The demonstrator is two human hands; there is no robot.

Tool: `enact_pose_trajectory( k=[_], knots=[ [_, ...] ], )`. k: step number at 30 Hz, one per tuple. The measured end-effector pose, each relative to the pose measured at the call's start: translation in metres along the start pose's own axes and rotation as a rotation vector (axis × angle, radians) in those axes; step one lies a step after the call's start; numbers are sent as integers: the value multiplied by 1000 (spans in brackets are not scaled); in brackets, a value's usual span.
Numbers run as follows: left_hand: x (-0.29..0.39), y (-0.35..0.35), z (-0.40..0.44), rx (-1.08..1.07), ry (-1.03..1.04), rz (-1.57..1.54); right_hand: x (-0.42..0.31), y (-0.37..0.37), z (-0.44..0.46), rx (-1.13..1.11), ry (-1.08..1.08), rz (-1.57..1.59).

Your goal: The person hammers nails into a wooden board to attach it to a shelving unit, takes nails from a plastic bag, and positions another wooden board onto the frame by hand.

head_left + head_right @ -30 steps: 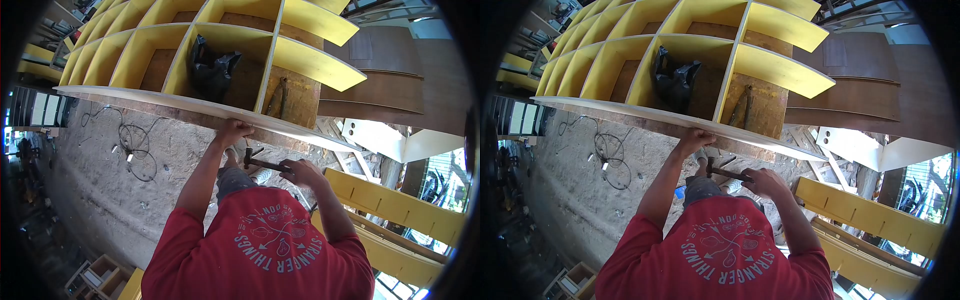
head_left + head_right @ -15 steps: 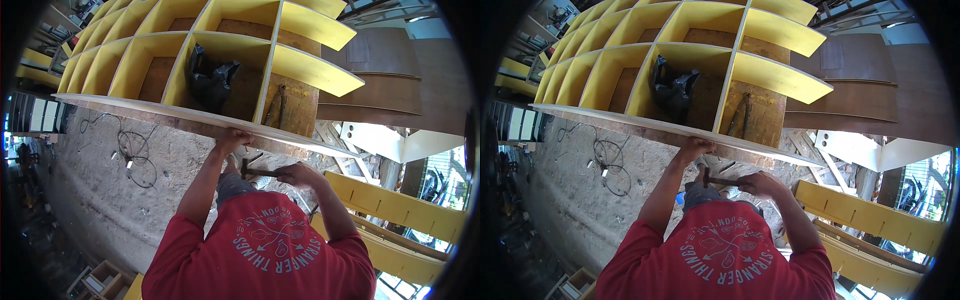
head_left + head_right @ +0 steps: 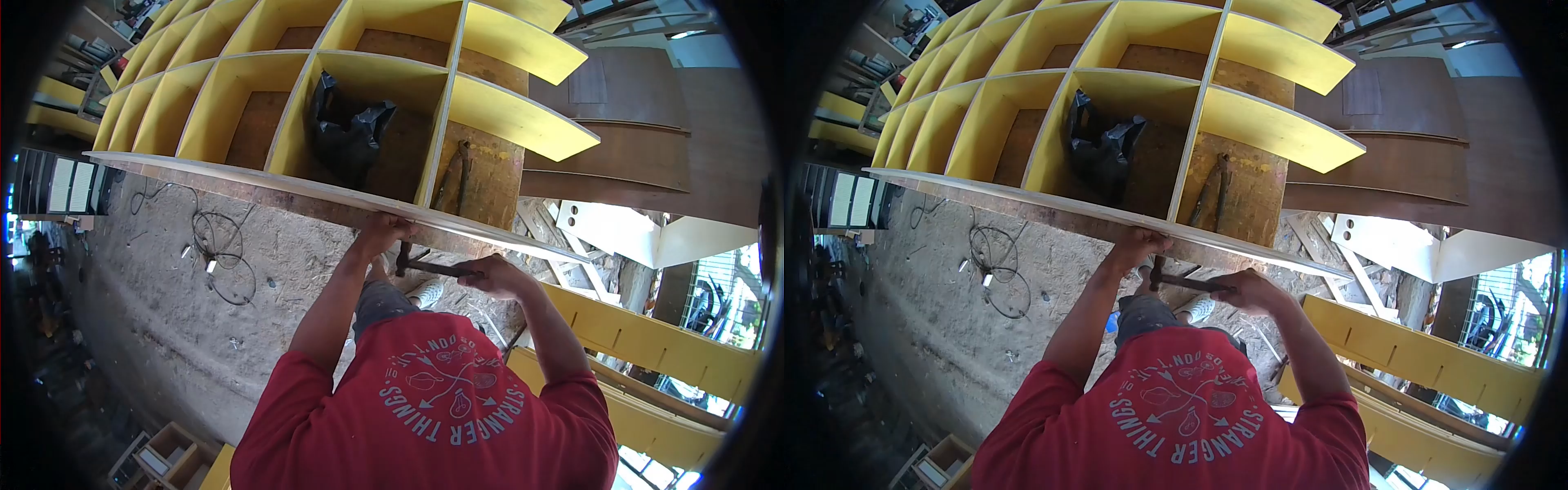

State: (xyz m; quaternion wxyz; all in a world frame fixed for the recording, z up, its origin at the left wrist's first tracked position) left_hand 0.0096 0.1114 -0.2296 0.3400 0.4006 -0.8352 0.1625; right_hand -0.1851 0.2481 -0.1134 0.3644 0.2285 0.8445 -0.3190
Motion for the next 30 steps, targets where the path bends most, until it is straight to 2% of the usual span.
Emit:
enact_pose_trajectory(
  k=[3, 4, 7, 8, 11, 12, 15, 16, 19, 20, 23, 24, 27, 28, 30],
  knots=[
    [-3, 2, 5, -31, 44, -126, -3, 17, 3, -139, -151, -167],
    [-3, 3, 5, -34, 45, -127, -2, 17, 2, -172, -96, -147],
    [-6, 1, 6, -26, 51, -121, -4, -3, 2, 26, -69, -96],
    [-8, 1, 7, -23, 53, -107, 4, -3, -2, 9, 69, 8],
    [-5, 1, 2, -31, 30, -108, -4, 9, 1, -74, -93, -203],
    [-4, 2, 2, -37, 19, -114, -8, 15, 1, -135, -154, -170],
    [0, 0, 0, -2, 23, -46, 1, 5, -1, -114, -6, -185],
    [0, -1, -2, 7, 20, -38, 9, -3, -1, 21, 57, -13],
    [-5, -2, 1, 13, 22, -71, 3, 3, 3, -29, -110, -127],
    [-12, -1, 9, -4, 29, -119, 3, 11, 4, -147, -167, -134],
    [-8, -1, 6, -12, 14, -141, 11, -4, 7, -29, -14, -145],
    [-8, -1, 3, -6, 3, -131, 15, -6, 3, 26, 76, -17],
    [-4, 1, -1, 3, 2, -136, 1, 11, 7, -55, -169, -182],
    [-2, 2, -2, 4, 12, -134, 2, 15, 6, -148, -190, -157],
    [0, 2, -5, 6, 29, -132, 15, 3, 5, 0, -35, -46]
  ],
)
Point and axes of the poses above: each hand's wrist, its own z-axis towards the middle knuckle, its own y-axis out of the palm, x = y × z, the point moved 9 cm from there along z, towards the middle knuckle, and after that the axes turned 13 degrees about -y, right-handed, at the moved point
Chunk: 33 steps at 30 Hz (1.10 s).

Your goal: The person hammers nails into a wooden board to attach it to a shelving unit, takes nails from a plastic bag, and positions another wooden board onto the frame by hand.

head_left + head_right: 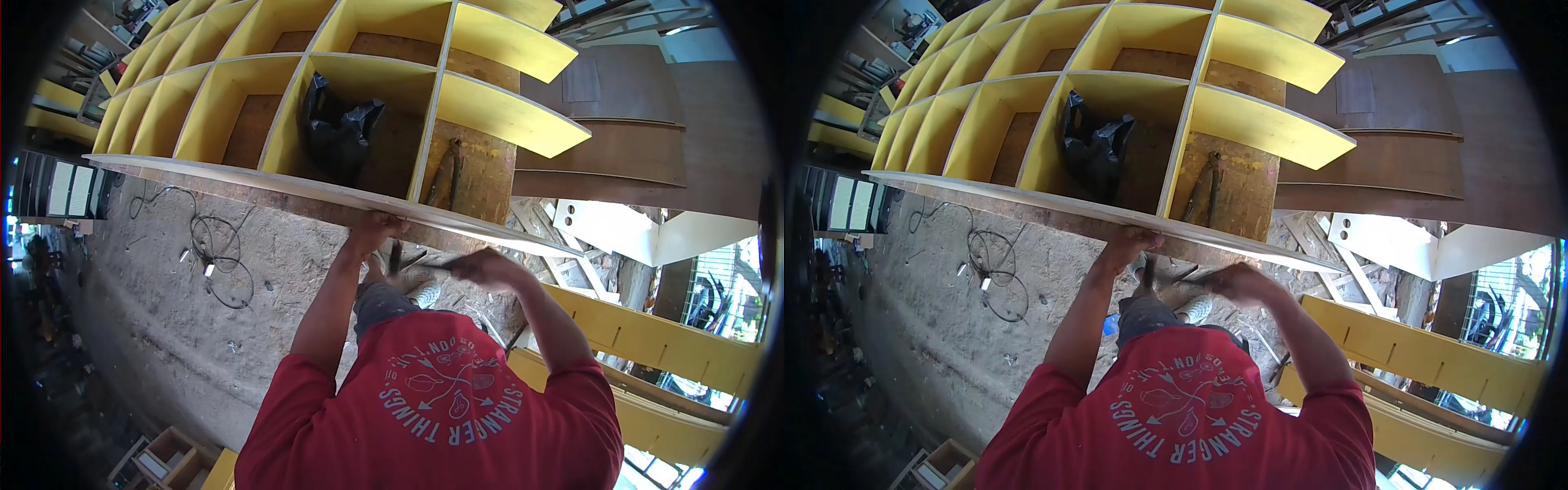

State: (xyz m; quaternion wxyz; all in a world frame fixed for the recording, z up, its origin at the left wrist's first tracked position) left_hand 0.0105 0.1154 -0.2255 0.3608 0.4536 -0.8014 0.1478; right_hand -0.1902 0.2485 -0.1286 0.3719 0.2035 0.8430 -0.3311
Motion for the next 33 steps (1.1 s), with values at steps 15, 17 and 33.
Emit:
enact_pose_trajectory(
  k=[15, 17, 33],
  knots=[
    [48, -85, -47, 357, -27, -637, -36, 54, -23, -148, -173, -135],
    [48, -81, -44, 439, 75, -752, -35, 50, -18, -129, -191, -133],
    [52, -74, -47, 407, 158, -790, -19, -6, -13, 117, -101, -86]
  ],
)
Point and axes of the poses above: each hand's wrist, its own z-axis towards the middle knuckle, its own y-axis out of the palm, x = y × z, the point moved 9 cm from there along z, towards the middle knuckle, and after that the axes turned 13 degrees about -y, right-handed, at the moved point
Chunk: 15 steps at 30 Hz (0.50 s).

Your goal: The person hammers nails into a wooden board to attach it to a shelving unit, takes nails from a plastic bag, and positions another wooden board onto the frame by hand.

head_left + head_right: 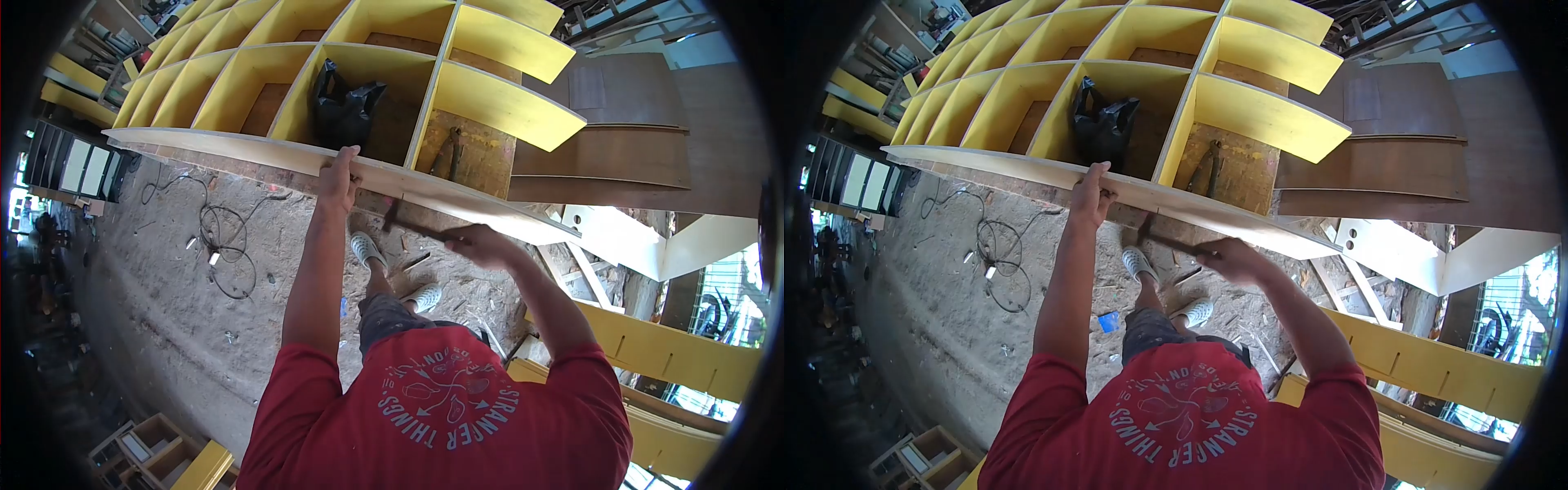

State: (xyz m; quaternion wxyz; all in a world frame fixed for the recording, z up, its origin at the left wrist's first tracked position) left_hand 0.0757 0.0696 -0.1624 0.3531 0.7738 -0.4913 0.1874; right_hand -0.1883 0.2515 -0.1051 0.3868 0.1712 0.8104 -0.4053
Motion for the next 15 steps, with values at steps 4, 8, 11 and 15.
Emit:
enact_pose_trajectory(
  k=[4, 8, 11, 15],
  knots=[
    [-2, -2, 2, 14, 3, 9, -41, 58, -16, -255, -215, 56],
    [-7, -6, -11, -6, 108, -6, -31, 82, -28, -255, -142, -25],
    [-53, -21, -32, -27, 372, 172, 0, 82, -43, -117, -39, -17],
    [-106, 10, -29, -105, 346, 758, 30, 94, -71, -52, 110, 85]
  ],
)
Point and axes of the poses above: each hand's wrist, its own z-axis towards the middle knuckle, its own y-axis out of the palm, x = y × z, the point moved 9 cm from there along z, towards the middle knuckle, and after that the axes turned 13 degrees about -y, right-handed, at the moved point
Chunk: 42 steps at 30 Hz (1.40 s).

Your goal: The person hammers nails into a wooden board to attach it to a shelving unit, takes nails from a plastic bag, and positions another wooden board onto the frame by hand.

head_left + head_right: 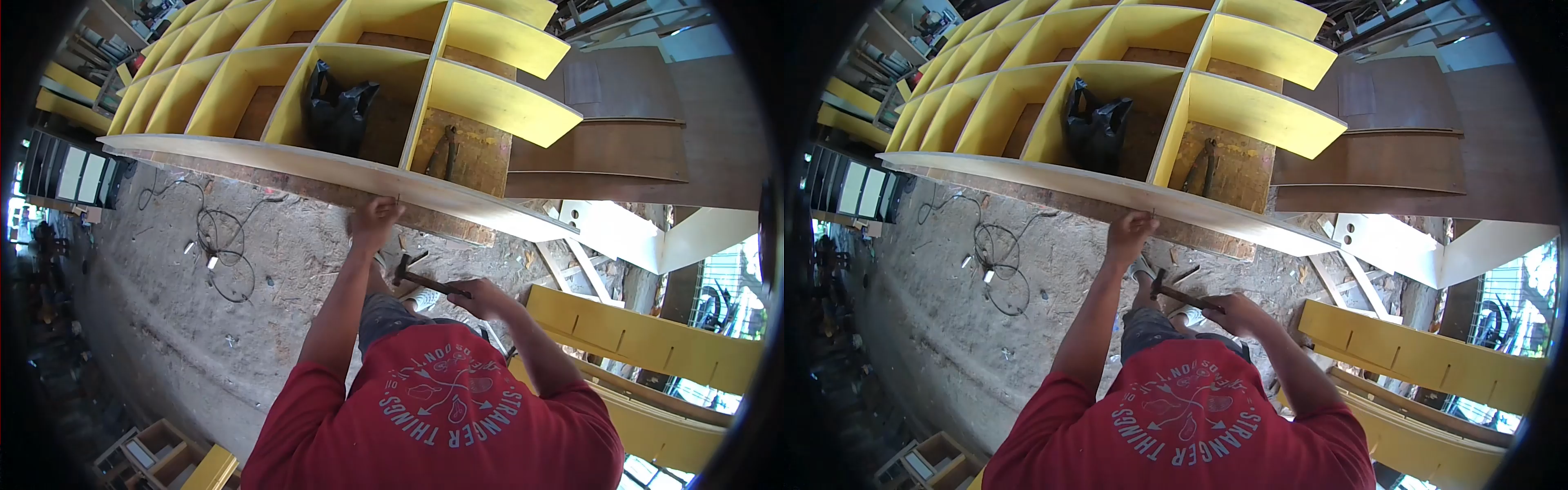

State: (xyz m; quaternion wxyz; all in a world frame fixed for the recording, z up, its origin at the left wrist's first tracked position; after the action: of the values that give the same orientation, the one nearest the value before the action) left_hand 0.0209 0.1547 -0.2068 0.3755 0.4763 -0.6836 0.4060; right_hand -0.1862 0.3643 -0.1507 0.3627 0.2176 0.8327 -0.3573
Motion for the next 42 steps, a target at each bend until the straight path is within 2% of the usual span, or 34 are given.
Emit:
enact_pose_trajectory(
  k=[3, 9, 12, 15, 18, 21, 24, 27, 42],
  knots=[
    [6, 14, 23, 25, -9, 154, -3, 3, -11, 9, 62, 29],
    [-10, 17, 43, -243, -189, -51, 2, 12, -11, 28, 53, 8],
    [-2, 13, 43, -247, -130, 187, -9, 3, -12, 136, 24, 96],
    [-3, 25, 23, -492, -217, 166, -11, -3, -5, 82, 79, 82],
    [10, 16, 3, -538, -227, 134, -9, -9, 5, 96, 88, 59],
    [6, 8, 16, -448, -257, -46, -10, -13, 17, 136, 42, 39],
    [31, 5, 14, -412, -190, -6, -26, -20, 27, 96, 88, 36],
    [32, 4, 20, -437, -185, -109, -38, -28, 36, 57, 111, 23],
    [26, 5, 32, -440, -224, -42, -58, -45, 50, -8, 22, -44]
  ],
)
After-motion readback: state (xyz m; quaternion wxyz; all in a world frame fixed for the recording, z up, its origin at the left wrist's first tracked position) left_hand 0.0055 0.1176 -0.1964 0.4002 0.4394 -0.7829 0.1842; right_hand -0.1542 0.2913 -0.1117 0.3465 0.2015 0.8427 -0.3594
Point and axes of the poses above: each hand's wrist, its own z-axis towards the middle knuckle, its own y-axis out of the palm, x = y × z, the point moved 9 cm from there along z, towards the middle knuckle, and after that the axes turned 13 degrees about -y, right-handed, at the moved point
